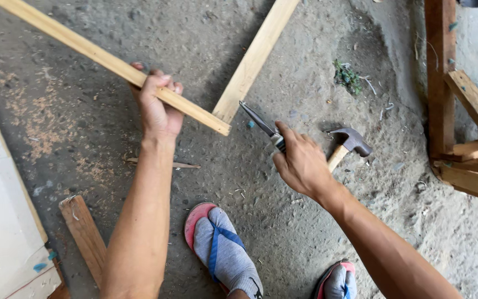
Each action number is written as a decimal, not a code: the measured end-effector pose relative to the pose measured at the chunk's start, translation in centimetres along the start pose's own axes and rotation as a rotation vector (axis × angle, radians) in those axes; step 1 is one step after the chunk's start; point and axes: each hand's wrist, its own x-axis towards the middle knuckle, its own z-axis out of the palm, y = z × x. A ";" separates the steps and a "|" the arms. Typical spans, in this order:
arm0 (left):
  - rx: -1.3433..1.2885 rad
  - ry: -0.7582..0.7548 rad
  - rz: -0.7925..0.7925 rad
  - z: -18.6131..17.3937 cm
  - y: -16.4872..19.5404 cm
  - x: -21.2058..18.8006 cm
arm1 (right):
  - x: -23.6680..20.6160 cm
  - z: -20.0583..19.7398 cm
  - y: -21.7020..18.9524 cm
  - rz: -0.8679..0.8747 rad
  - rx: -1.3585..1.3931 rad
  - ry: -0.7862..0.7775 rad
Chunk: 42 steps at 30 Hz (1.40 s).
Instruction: The person works on a wooden lattice frame lying on the ground, using pliers to pull nails out of the slats and repositioning the frame pieces. They then use a hammer to knock nails through and free the wooden slats from the frame.
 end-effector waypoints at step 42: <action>-0.006 0.029 -0.013 0.4 0.4 0.1 | 2.0 1.4 1.5 0.226 0.154 -0.345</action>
